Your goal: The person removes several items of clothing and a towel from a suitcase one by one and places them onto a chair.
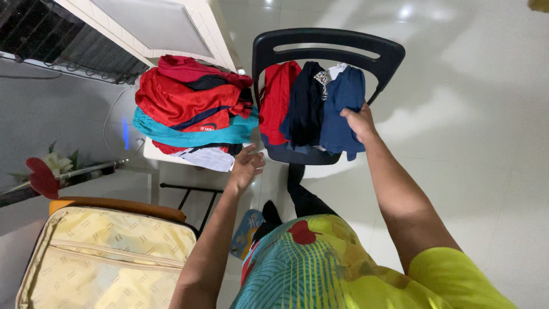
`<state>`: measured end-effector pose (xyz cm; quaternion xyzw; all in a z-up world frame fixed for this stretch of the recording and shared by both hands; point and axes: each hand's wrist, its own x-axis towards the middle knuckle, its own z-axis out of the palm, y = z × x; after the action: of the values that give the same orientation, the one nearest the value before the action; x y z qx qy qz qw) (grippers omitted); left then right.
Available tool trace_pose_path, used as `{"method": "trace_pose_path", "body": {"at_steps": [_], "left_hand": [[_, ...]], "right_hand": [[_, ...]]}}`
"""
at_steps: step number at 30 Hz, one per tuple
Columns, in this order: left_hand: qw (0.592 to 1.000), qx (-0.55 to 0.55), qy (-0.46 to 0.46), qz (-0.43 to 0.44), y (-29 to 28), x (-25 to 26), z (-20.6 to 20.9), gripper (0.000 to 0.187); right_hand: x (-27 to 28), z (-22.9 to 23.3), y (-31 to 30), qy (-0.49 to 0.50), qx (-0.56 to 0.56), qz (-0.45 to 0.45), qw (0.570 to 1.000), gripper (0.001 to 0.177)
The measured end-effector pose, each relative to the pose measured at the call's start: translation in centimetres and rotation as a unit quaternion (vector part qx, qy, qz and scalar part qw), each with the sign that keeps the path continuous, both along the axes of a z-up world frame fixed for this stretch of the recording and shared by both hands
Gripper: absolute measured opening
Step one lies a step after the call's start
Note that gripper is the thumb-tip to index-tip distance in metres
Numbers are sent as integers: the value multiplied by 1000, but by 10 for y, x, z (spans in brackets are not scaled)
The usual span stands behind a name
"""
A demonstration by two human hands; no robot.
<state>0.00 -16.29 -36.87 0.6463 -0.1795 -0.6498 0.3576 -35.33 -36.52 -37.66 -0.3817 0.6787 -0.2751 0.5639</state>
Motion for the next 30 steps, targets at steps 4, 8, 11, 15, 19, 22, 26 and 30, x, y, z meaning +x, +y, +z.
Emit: {"method": "trace_pose_path", "body": {"at_steps": [4,8,11,15,19,22,26,30], "left_hand": [[999,-29,16,-13,-11,-8,4,74],[1000,-28,9,-8,-9,-13,1,73],[1000,-25,3,6,7,-14,-10,74],[999,-48,-5,14,27,-9,-30,73],[995,-69,-62,28,48,-4,-30,65],[985,-87,-146,41,63,-2,-9,58],[971,-112,-189,91,106,6,36,54],[947,-136,-239,169,179,15,78,47]], "right_hand": [[-18,-48,-13,124,-44,27,991,70],[-27,-84,-3,264,-66,114,955,79],[-29,-85,18,260,-32,141,955,78],[-21,-74,53,176,34,141,974,81],[-2,-61,85,73,50,135,987,81],[26,-43,113,9,100,159,982,80],[80,-6,157,-36,94,257,961,77],[135,32,202,-67,57,376,922,75]]}}
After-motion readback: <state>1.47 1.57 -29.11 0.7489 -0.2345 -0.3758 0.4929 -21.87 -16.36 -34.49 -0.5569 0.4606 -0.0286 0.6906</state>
